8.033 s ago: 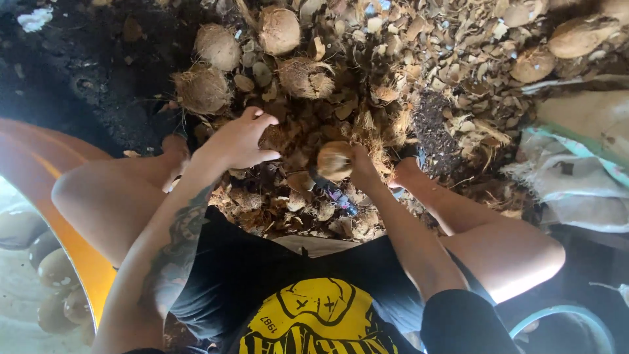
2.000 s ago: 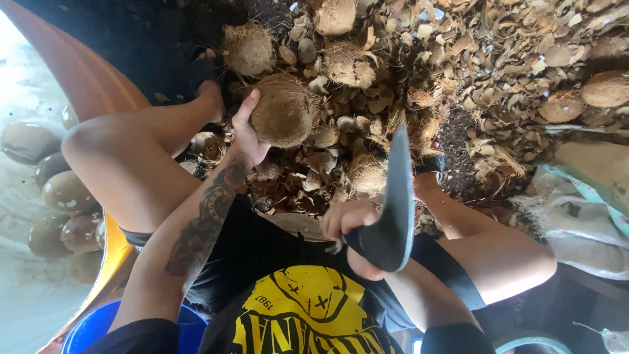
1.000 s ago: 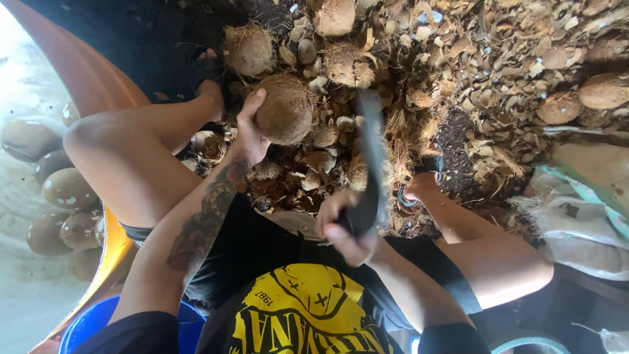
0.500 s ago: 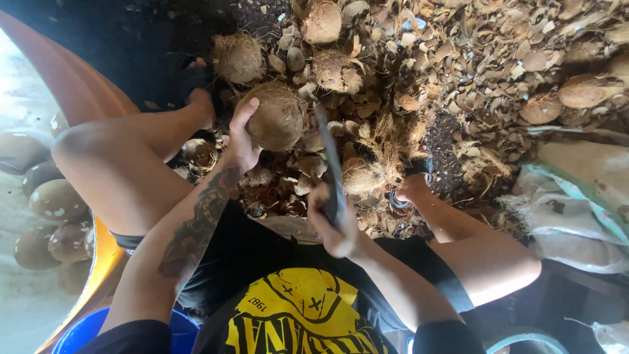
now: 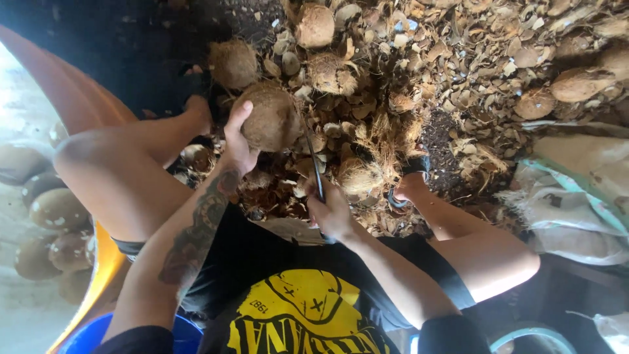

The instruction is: Peeling the outer husk off coconuts using a knife while sitting on the floor.

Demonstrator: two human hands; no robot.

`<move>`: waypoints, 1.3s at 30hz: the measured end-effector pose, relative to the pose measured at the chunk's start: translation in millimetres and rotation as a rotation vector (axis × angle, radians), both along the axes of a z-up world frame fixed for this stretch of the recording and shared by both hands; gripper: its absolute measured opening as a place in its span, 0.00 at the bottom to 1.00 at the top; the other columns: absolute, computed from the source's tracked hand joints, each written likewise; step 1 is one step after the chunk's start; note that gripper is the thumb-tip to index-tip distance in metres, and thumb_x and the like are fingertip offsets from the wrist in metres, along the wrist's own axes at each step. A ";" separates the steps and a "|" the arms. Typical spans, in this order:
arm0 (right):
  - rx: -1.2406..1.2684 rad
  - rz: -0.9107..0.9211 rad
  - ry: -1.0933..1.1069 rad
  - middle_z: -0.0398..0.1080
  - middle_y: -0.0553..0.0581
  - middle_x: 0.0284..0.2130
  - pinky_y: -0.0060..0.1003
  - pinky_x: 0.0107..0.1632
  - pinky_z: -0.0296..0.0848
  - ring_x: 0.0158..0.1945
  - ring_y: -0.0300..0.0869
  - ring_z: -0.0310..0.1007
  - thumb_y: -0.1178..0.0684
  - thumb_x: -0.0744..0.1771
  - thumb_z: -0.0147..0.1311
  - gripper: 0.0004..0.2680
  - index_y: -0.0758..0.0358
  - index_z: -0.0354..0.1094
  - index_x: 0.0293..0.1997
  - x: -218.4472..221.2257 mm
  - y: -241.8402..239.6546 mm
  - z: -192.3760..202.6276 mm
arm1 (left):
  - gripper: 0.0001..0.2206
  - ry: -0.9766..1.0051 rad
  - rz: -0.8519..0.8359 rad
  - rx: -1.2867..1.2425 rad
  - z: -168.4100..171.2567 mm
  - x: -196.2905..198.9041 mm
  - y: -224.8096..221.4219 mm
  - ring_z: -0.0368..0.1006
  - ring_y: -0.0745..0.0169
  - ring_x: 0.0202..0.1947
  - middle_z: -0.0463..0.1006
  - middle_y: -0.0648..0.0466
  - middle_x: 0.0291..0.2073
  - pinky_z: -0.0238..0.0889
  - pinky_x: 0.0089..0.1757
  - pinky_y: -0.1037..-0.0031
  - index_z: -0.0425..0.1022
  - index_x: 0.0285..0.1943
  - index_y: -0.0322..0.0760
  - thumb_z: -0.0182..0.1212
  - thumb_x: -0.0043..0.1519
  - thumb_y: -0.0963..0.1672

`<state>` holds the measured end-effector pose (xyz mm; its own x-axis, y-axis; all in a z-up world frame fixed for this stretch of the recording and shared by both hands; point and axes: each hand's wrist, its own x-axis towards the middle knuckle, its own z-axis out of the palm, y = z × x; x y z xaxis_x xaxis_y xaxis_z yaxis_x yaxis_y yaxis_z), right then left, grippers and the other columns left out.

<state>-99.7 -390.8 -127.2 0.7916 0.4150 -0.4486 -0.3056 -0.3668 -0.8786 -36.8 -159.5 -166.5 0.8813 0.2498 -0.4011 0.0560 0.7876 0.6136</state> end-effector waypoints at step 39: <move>0.604 0.073 -0.939 0.71 0.55 0.29 0.34 0.36 0.80 0.29 0.34 0.71 0.70 0.67 0.45 0.18 0.70 0.58 0.67 -8.9 -5.8 37.0 | 0.39 -0.025 0.059 0.036 18.4 3.4 -3.0 0.69 0.30 0.65 0.68 0.31 0.65 0.63 0.62 0.43 0.62 0.75 0.36 0.76 0.58 0.53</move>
